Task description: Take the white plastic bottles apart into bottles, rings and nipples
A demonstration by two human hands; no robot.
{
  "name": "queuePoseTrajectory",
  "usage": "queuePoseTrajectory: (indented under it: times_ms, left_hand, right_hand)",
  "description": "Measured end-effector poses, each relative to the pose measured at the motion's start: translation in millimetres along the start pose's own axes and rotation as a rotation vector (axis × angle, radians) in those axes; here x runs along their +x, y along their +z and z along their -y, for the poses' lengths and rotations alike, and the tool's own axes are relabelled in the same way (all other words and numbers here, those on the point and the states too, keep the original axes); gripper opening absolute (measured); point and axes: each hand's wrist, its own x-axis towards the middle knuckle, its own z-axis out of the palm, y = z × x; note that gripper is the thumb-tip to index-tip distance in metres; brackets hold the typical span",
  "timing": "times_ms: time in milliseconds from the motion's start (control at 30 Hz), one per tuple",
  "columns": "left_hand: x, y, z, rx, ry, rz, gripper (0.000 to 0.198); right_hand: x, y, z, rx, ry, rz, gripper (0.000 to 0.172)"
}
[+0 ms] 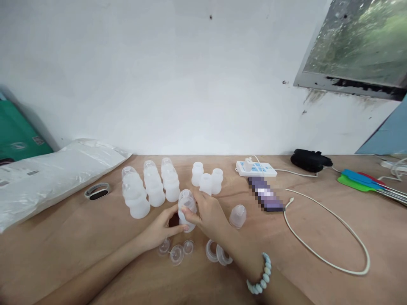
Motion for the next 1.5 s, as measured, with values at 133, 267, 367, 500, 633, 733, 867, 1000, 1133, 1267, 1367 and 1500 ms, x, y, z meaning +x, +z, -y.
queuePoseTrajectory:
  times_ms: [133,267,367,500,633,733,867,1000,1133,1267,1367,1500]
  left_hand:
    - [1,-0.4,1,-0.003,-0.021,0.002,0.048]
    - [1,-0.8,4,-0.016,-0.029,-0.007,0.051]
    - [0,-1.3,8,-0.026,-0.031,-0.006,0.053]
    - [1,-2.2,11,-0.045,-0.027,-0.007,0.055]
    - [1,-2.6,8,-0.035,-0.043,0.005,0.054]
    - [0,-2.5,5,-0.005,-0.047,0.002,0.053]
    - [1,-2.4,4,0.006,-0.037,0.006,0.048]
    - [1,-2.6,1,0.020,-0.021,0.013,0.046]
    - [1,-2.4,0,0.040,-0.017,-0.008,0.039]
    - [1,-2.2,5,0.062,-0.030,-0.060,0.040]
    - [2,-1.7,9,0.073,-0.011,-0.086,0.045]
    - [0,-0.3,13,0.100,0.068,-0.138,0.041]
  right_hand:
    - [-2,5,-2,0.058,-0.016,-0.038,0.016]
    - [-6,13,-9,0.165,-0.047,-0.100,0.023]
    - [-8,18,-12,0.125,-0.058,-0.117,0.027]
    - [-9,22,-11,0.052,-0.121,-0.196,0.030]
    - [-10,25,-8,0.007,-0.164,-0.241,0.027]
    - [-9,23,-9,-0.012,-0.178,-0.227,0.027]
    - [-7,15,-11,-0.040,-0.170,-0.160,0.027]
    - [-7,6,-6,-0.015,-0.089,-0.081,0.021]
    - [-11,0,-1,0.052,0.038,0.016,0.014]
    - [-10,-1,-1,0.021,0.107,0.034,0.018]
    - [-4,1,1,-0.040,0.155,0.018,0.017]
    - [4,5,5,-0.065,0.258,0.006,0.015]
